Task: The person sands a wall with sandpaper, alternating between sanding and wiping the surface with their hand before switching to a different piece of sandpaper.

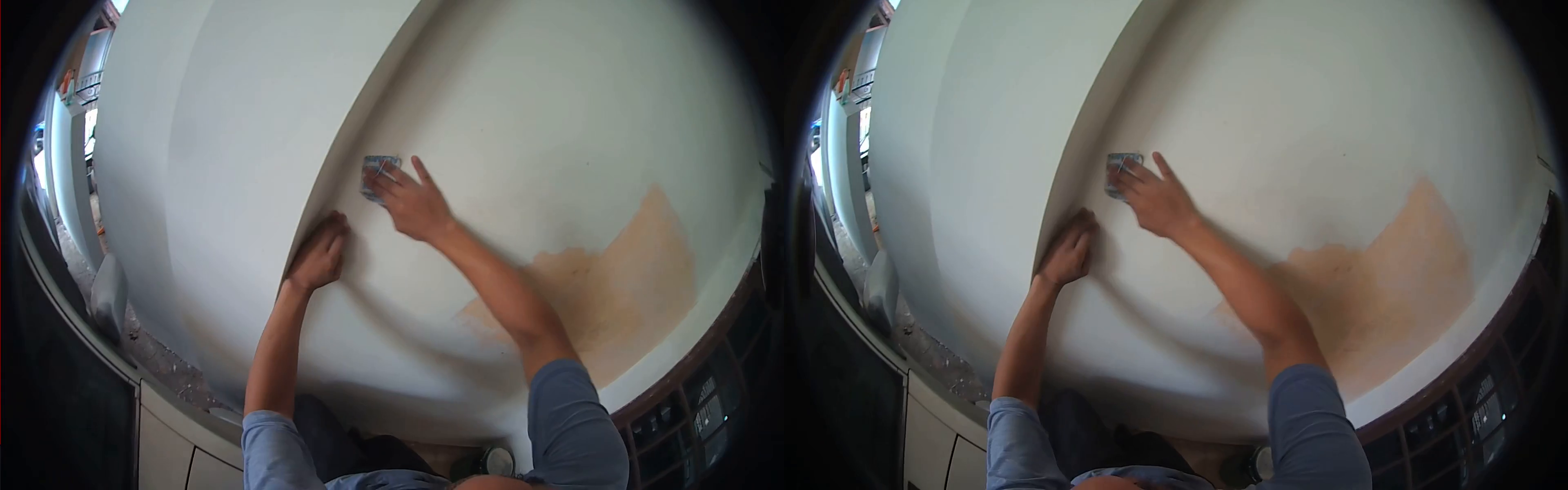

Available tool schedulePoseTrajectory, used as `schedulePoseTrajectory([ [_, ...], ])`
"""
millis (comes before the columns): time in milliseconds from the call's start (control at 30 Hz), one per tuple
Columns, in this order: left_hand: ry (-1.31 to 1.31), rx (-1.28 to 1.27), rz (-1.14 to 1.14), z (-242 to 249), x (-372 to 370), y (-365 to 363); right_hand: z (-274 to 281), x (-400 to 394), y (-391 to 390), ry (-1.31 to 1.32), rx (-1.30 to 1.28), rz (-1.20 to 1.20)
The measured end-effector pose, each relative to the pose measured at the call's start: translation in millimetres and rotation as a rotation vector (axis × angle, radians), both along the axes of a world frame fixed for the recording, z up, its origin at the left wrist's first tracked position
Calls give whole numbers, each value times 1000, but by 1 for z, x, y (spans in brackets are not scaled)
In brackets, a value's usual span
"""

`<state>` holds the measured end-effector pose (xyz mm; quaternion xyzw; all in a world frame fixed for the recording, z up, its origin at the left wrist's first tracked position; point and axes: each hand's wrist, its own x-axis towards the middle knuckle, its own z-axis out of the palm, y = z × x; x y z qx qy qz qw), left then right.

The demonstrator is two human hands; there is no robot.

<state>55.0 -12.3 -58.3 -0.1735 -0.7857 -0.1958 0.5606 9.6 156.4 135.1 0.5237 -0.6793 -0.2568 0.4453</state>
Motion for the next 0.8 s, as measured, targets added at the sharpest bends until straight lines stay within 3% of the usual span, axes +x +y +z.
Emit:
schedulePoseTrajectory([
  [33, 77, -120, 55, -1, 17, -6, 18, -8, 5, -35, 85, 42],
  [67, 153, -242, 106, -1, 31, -11, 47, -7, 6, 38, 117, -102],
  [100, 330, -291, 254, -3, 37, -13, 87, -21, 9, 138, 16, -151],
  [133, 315, -281, 267, 7, 46, -11, 138, -30, 12, 348, -174, -83],
  [200, 392, 52, 642, 38, 58, -12, 231, -38, 16, 356, -706, -33],
  [300, 283, 217, 610, 52, 46, -16, 220, -41, 1, 578, -756, -49],
  [367, 312, 233, 552, 42, 40, -21, 131, -34, -10, 496, -452, -137],
  [433, 373, 237, 485, 37, 39, -27, -4, -22, 0, 25, 20, -54],
  [467, 358, 229, 465, 36, 40, -22, -17, -11, 9, 10, 13, -74],
  [533, 345, 281, 479, 39, 40, -26, -34, 0, 8, -155, 311, 77],
  [567, 329, 259, 549, 41, 43, -24, -8, -21, 17, -138, 267, 14],
  [600, 309, 261, 550, 42, 44, -25, 41, -28, 22, 61, 166, 24],
  [700, 353, 312, 509, 43, 44, -22, 197, -44, 34, 458, -480, -68],
  [733, 338, 313, 499, 43, 44, -21, 215, -37, 38, 501, -554, 46],
  [800, 378, 309, 487, 43, 44, -20, 185, -46, 31, 537, -637, 11],
])
